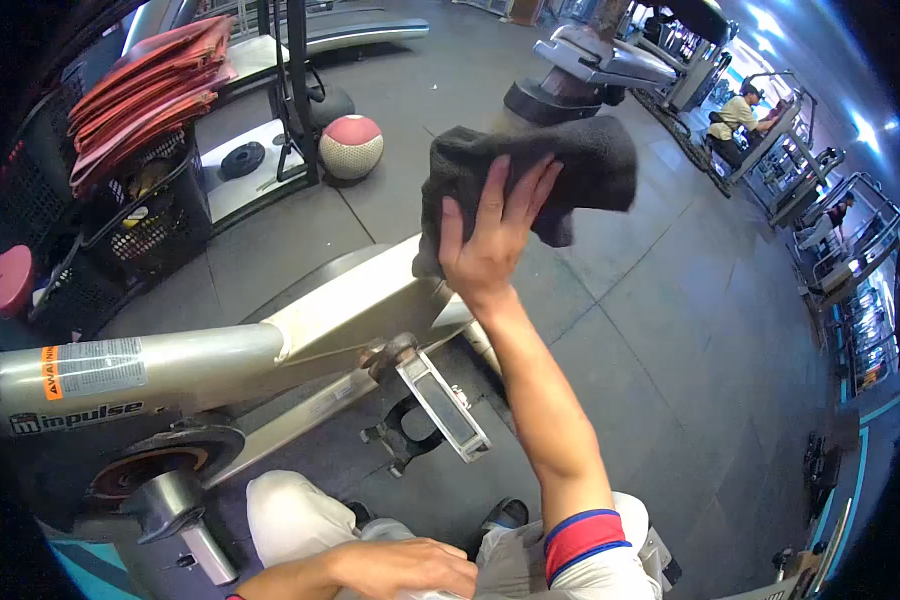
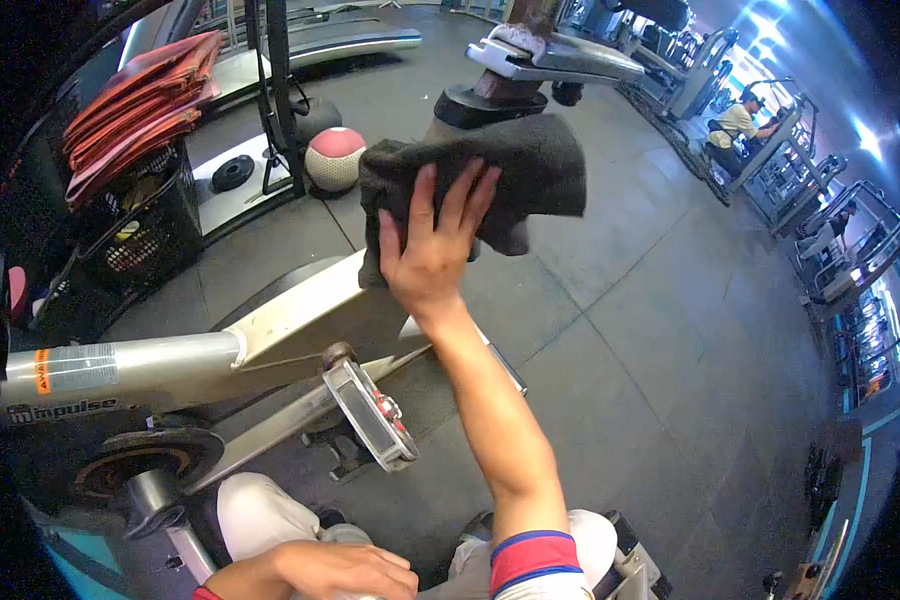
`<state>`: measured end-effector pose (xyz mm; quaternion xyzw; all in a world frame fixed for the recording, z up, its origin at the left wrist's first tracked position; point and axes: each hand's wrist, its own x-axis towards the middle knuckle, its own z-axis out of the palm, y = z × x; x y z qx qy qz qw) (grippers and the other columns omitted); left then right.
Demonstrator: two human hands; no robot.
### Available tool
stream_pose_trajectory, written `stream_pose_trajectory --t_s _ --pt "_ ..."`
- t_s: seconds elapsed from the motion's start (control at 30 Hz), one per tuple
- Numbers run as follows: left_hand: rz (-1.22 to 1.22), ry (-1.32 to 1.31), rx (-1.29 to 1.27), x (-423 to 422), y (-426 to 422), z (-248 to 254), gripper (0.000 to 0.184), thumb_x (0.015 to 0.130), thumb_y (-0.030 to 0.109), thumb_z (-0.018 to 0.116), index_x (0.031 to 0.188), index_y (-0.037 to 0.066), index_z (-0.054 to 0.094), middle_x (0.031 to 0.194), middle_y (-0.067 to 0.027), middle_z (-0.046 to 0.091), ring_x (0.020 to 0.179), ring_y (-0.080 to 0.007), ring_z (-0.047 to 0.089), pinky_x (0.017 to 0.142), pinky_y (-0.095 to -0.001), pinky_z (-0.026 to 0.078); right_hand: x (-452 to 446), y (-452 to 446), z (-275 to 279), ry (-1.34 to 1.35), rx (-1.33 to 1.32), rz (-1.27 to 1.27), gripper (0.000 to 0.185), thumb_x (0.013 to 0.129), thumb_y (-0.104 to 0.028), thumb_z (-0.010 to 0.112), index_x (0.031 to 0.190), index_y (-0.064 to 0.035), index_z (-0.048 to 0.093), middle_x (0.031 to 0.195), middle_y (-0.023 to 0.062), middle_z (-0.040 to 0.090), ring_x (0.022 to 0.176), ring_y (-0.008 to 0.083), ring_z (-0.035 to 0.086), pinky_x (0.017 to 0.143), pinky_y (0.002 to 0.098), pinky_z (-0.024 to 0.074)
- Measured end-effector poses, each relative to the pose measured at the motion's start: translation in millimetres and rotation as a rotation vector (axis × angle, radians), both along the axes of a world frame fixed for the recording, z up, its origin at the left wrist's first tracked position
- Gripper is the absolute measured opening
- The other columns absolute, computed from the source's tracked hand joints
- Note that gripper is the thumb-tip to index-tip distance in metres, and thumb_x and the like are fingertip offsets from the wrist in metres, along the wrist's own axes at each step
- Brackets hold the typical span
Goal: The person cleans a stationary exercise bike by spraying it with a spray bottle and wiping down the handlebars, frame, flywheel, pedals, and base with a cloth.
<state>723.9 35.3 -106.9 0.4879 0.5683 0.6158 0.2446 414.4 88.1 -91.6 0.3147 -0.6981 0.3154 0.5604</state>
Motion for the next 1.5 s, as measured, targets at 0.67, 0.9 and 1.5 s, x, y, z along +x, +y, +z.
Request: stream_pose_trajectory --t_s 0.67,0.9,1.5 --pt "-0.104 -0.07 -0.096 -1 13 -4 0.043 0.079 0.033 0.058 0.097 -0.005 0.052 0.094 -0.0194 0.052 0.091 -0.0376 0.052 0.08 -0.0446 0.043 5 1 -55 -0.334 -0.42 0.301 0.065 0.1 -0.022 0.048 0.152 0.0075 0.022 0.156 0.0328 0.025 0.146 0.0483 0.022 0.12 0.0477 0.0149" --pt "-0.013 0.018 -0.093 3 17 6 0.039 0.08 0.033 0.066 0.096 -0.002 0.059 0.091 -0.0166 0.057 0.087 -0.0363 0.057 0.076 -0.0438 0.044 47 -2 -252 -0.749 -0.358 0.298 0.046 0.091 -0.007 0.043 0.132 0.0146 0.044 0.122 0.038 0.054 0.114 0.0537 0.052 0.101 0.0508 0.0406" --pt "0.055 0.033 -0.056 -3 25 7 0.03 0.081 0.028 0.073 0.091 0.001 0.065 0.087 -0.0159 0.062 0.083 -0.0373 0.06 0.072 -0.0446 0.046 -18 10 229 0.537 0.149 -0.115 0.027 0.097 -0.023 0.054 0.091 0.0007 0.066 0.083 0.0155 0.067 0.081 0.0317 0.065 0.074 0.0407 0.0488"
